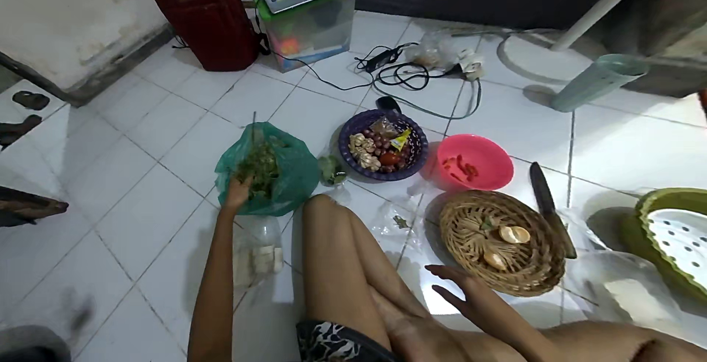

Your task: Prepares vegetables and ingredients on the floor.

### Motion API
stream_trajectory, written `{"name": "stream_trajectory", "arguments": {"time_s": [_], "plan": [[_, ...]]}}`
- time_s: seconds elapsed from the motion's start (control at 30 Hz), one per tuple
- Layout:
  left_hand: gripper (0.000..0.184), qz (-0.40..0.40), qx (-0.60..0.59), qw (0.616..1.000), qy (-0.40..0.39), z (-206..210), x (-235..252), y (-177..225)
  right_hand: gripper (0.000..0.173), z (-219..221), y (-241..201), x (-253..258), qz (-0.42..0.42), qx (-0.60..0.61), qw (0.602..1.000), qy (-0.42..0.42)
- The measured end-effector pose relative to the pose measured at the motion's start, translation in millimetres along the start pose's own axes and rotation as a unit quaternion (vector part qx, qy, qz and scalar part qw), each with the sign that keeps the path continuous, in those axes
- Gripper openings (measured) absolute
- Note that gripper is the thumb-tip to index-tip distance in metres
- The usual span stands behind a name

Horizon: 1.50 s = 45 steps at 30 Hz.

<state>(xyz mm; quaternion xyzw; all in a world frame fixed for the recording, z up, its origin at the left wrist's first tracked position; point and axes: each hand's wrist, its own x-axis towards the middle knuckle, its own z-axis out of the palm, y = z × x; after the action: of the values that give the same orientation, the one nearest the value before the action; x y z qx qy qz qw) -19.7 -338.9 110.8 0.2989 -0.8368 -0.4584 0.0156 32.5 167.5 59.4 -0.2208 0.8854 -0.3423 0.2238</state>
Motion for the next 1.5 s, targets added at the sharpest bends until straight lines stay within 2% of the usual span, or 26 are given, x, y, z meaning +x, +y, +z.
{"name": "stream_trajectory", "arguments": {"time_s": [0.1,0.3,0.47,0.6,0.8,0.97,1.03,1.2,1.27,1.37,1.43,1.5], "plan": [[0.043,0.001,-0.061,0.996,0.060,-8.3,-5.1,13.8,0.037,-1.3,3.5,-2.9,0.010,0.000,1.000,-0.003],[0.043,0.047,-0.118,0.990,0.062,-25.1,-5.4,33.8,0.035,-0.7,4.8,-4.9,-0.002,-0.002,1.000,0.008],[0.042,0.050,-0.183,0.976,0.110,-43.2,-15.5,50.7,0.036,-3.2,4.5,-5.8,0.005,0.010,1.000,0.011],[0.040,0.084,-0.177,0.971,0.135,-67.5,-31.1,60.7,0.036,-6.4,5.2,-6.0,0.007,0.010,1.000,0.009],[0.035,0.120,-0.207,0.961,0.136,-97.6,-55.9,75.4,0.036,-7.3,8.8,-4.8,-0.001,0.008,1.000,0.012],[0.023,0.132,-0.252,0.945,0.160,-107.6,-86.1,108.6,0.036,-16.0,7.6,-3.5,-0.019,0.006,0.999,0.029],[0.023,0.156,-0.285,0.935,0.140,-108.4,-94.5,121.9,0.036,-18.2,10.2,-4.0,-0.022,0.010,0.999,0.036],[0.026,0.206,-0.312,0.926,0.057,-70.8,-120.9,170.1,0.035,-28.6,8.1,-14.0,-0.045,0.009,0.996,0.082],[0.026,0.219,-0.323,0.920,0.014,-40.4,-130.6,190.0,0.035,-36.6,6.1,-20.4,-0.061,0.010,0.993,0.106],[0.018,0.189,-0.318,0.929,-0.022,22.0,-147.4,223.2,0.035,-54.7,-3.1,-37.0,-0.072,0.039,0.986,0.146],[0.019,0.163,-0.256,0.952,-0.046,65.4,-162.3,244.9,0.038,-71.0,-10.7,-49.1,-0.070,0.072,0.980,0.170],[0.027,0.159,-0.138,0.974,-0.081,105.1,-177.8,260.6,0.040,-89.9,-18.9,-61.8,-0.051,0.130,0.972,0.188]]}}
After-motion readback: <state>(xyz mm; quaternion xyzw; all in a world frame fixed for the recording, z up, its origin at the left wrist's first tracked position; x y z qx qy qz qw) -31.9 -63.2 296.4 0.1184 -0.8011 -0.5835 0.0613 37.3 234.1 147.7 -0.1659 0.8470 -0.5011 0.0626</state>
